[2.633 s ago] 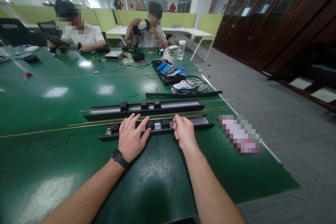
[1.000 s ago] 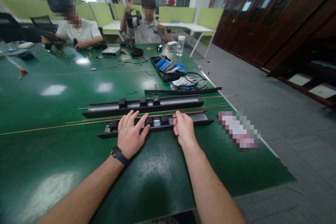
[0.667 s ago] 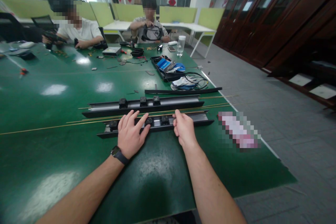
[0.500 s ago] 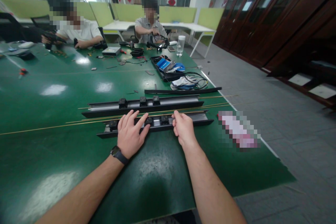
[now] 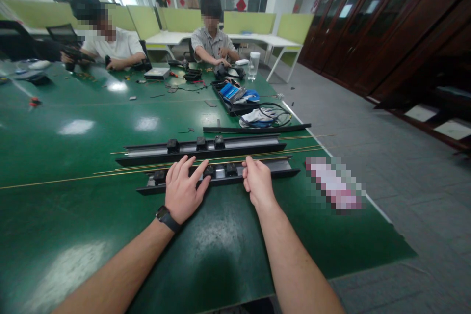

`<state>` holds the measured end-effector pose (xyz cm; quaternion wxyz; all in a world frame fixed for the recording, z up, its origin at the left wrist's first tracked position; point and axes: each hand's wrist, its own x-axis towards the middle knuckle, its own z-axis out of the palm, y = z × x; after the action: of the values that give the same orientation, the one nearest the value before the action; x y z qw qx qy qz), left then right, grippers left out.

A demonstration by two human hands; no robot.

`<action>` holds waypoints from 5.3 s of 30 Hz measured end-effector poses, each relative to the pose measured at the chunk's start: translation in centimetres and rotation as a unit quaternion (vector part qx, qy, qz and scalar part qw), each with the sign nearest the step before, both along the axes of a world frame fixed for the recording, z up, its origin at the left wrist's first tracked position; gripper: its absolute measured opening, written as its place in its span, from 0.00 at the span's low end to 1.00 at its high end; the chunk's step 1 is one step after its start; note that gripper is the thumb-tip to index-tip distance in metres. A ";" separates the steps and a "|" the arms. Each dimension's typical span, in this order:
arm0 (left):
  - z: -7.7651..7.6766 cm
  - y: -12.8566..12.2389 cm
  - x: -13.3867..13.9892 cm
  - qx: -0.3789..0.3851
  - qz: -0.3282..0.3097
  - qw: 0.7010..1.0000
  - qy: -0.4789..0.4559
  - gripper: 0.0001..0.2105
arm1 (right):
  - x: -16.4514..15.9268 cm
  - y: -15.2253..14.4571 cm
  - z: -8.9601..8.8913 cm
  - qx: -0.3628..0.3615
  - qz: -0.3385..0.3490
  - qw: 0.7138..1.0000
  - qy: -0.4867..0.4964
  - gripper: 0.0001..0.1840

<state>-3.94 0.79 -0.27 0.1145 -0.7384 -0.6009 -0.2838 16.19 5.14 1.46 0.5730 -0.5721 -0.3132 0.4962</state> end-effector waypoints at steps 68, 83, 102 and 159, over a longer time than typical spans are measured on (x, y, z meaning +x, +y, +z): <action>0.1 0.0 0.1 0.001 -0.003 1.000 -0.015 0.21 | 0.0 0.1 0.0 0.008 -0.017 1.000 0.018 0.16; 0.3 -0.1 0.1 -0.004 -0.004 1.000 -0.010 0.21 | 0.4 -0.1 -0.2 -0.005 0.003 1.000 0.011 0.19; 0.2 -0.1 0.0 -0.001 0.000 1.000 0.000 0.21 | 0.2 -0.2 0.0 -0.015 0.019 1.000 -0.006 0.19; 0.0 0.0 0.0 0.007 -0.007 1.000 -0.020 0.21 | 0.4 0.0 0.2 0.004 -0.008 1.000 0.025 0.14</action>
<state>-3.95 0.78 -0.24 0.1055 -0.7362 -0.5955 -0.3039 16.58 5.11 1.64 0.5873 -0.5595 -0.2958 0.5045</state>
